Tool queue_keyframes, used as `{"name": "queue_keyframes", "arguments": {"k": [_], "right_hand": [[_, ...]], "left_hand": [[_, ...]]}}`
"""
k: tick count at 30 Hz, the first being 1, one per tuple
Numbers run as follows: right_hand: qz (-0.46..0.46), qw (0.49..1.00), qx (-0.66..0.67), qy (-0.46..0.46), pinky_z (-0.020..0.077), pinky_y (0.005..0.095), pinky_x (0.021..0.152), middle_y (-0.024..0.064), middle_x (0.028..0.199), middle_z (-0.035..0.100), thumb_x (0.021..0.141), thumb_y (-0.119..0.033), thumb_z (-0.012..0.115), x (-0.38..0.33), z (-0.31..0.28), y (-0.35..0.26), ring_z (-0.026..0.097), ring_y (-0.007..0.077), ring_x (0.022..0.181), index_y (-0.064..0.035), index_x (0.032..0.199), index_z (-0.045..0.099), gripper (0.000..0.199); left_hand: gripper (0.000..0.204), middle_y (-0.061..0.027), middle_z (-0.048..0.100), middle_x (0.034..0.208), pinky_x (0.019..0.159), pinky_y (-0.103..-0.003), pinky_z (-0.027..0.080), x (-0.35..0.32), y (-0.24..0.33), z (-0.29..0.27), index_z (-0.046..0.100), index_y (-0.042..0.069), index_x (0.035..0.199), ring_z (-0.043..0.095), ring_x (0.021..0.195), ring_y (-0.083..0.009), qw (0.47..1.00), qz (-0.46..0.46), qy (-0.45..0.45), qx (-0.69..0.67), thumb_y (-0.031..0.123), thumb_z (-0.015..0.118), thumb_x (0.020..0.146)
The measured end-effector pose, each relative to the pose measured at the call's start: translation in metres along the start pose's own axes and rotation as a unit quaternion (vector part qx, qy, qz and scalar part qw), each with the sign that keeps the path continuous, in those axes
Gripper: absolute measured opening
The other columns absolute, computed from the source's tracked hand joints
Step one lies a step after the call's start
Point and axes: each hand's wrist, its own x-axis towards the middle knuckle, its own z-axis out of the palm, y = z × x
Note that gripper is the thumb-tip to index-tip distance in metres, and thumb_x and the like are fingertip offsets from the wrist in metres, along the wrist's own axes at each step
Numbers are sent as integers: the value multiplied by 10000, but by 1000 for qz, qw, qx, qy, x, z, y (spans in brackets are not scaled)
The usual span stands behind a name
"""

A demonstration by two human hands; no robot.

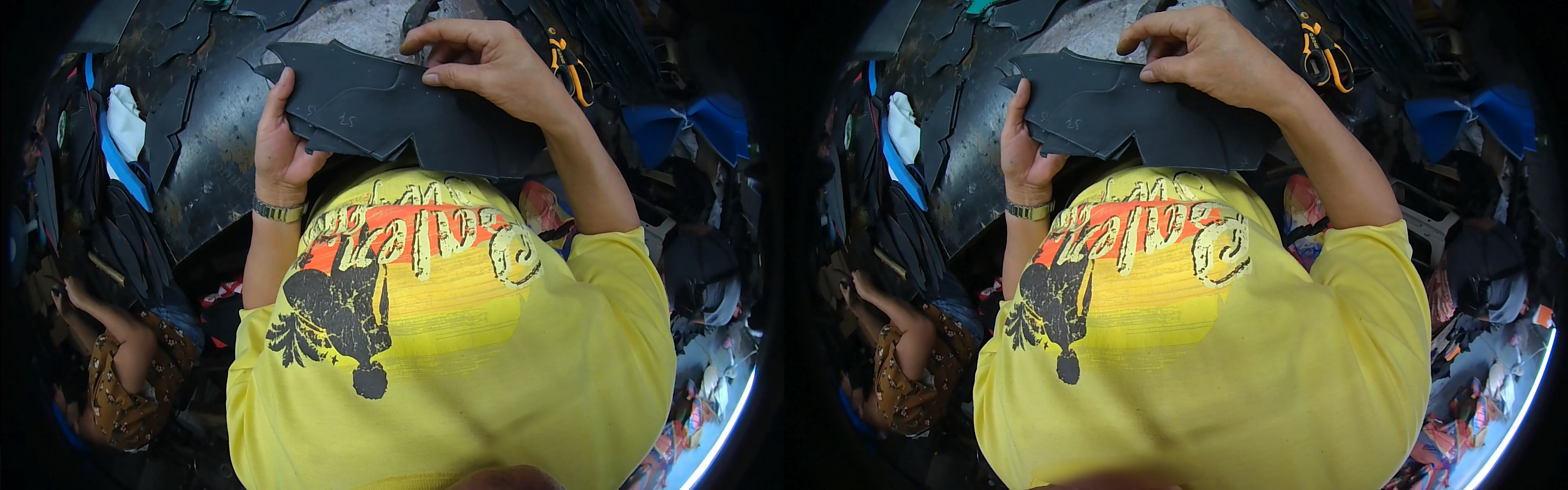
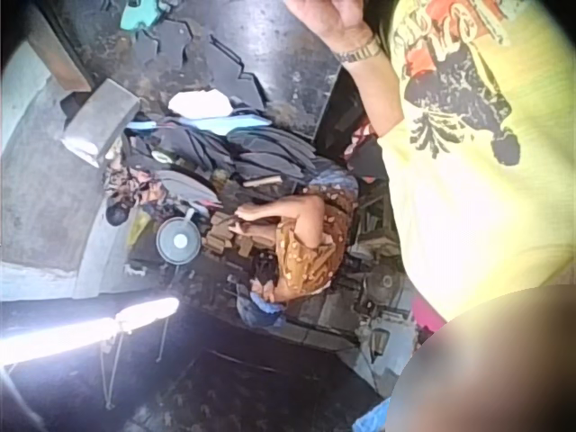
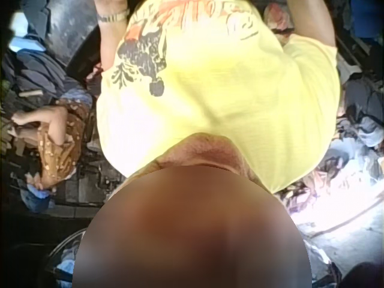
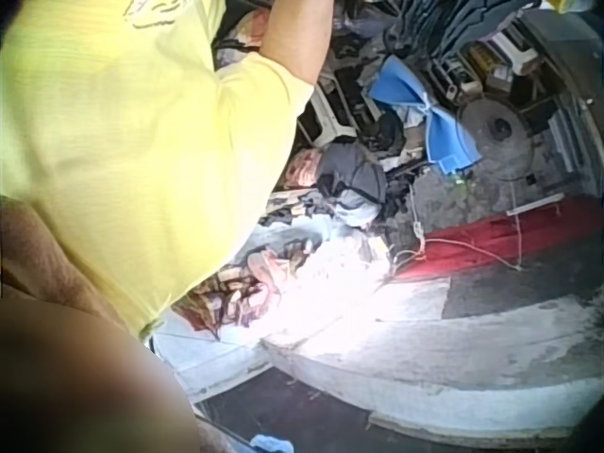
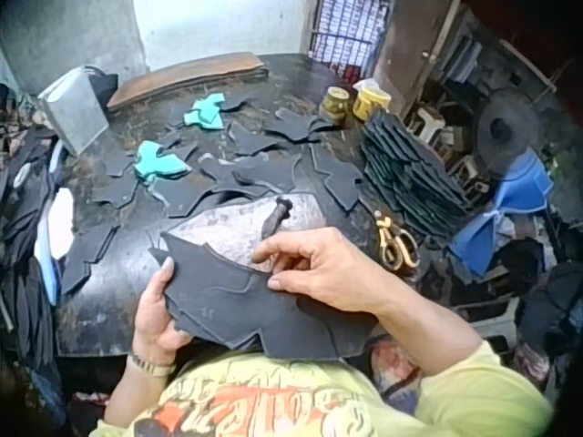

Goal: The person sorts and stacks black leather pieces on a worktable, repeatedly picking up individual pieces, aligning them, and placing them into a growing pile. A second person is visible in the background also handling leather pieces.

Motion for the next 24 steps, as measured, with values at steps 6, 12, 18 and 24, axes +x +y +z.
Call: {"name": "queue_keyframes", "arguments": {"k": [6,12,18,24], "right_hand": [[16,1000,3,-8,531,215,811,4,917,681,890,-56,764,-2,1,-1,636,74,852,-67,1225,735,336],[25,998,-53,18,523,235,871,46,1095,706,907,-82,749,-9,6,-9,645,113,986,-62,1263,711,359],[89,996,-4,-8,538,260,841,59,1048,721,977,-181,693,-17,9,-7,645,96,920,-15,1279,672,345],[98,995,0,-2,539,257,851,67,1023,739,997,-158,665,-20,10,-3,664,103,942,2,1260,681,309]], "left_hand": [[583,-194,528,1484,1114,-458,485,0,-1,2,304,42,1589,574,1333,-307,998,8,-66,14,314,410,1085],[566,-186,541,1464,1115,-458,479,-2,2,1,304,82,1597,576,1327,-315,995,15,-103,-6,234,407,1061],[520,-191,569,1406,1090,-457,497,-4,1,2,386,54,1536,615,1265,-317,995,27,-92,-1,213,422,1042],[484,-197,587,1393,1065,-467,521,-3,-1,1,443,52,1494,629,1244,-334,998,47,-41,18,230,473,1045]]}}
